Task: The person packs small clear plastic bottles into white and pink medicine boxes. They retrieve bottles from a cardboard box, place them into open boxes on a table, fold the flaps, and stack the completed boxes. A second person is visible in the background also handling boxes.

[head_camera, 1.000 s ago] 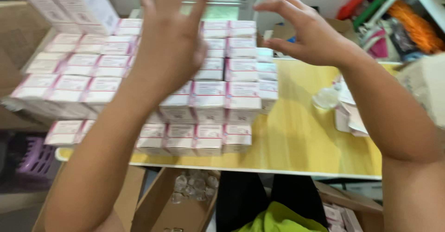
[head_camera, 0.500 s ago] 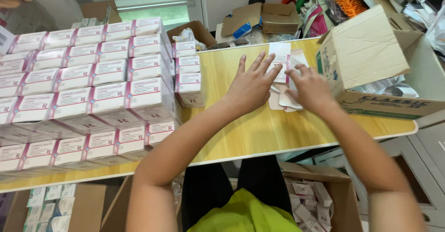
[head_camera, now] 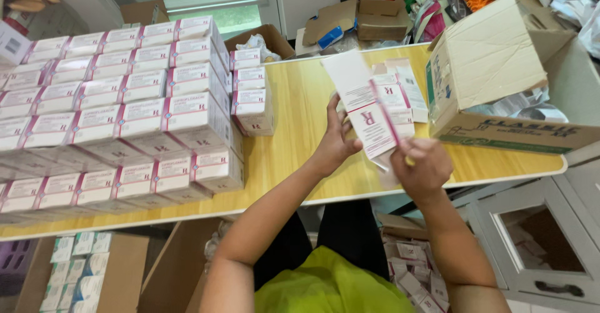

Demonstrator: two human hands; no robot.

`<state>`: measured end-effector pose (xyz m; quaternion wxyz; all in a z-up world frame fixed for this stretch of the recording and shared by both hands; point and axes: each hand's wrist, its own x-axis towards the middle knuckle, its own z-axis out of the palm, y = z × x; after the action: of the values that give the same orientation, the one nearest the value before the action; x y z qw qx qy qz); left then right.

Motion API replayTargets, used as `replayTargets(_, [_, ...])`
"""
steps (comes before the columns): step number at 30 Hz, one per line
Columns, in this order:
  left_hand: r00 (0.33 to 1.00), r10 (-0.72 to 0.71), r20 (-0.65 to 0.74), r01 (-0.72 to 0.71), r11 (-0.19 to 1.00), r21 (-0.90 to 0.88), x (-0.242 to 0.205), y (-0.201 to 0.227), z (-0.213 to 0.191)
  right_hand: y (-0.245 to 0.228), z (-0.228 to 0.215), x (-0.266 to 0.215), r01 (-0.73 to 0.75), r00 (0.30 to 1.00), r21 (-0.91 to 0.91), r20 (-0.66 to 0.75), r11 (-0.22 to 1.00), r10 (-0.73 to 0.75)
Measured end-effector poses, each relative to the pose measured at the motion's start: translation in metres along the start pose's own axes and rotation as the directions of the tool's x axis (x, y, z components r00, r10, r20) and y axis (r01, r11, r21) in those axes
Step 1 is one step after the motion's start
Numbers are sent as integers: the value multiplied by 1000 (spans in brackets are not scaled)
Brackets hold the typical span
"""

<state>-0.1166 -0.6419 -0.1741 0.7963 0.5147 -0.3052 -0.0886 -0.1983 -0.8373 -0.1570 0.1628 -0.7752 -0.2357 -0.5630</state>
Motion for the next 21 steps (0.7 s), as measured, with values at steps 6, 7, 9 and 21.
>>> replayTargets(6, [992, -11, 128, 62, 914, -401, -43, 32, -6, -62, -11, 2, 239, 969, 125, 26, 963, -244])
replayTargets(7, [994, -46, 100, 82, 919, -386, -51, 37, -9, -66, -12, 2, 262, 963, 118, 34, 958, -267])
replayTargets(9, [994, -106, 37, 113, 930, -351, -63, 46, -15, -70, -11, 6, 314, 946, 112, 41, 943, -320])
replayTargets(21, [969, 148, -199, -119, 982, 150, -77, 48, -65, -69, 39, 2, -420, 905, 749, 300, 513, 302])
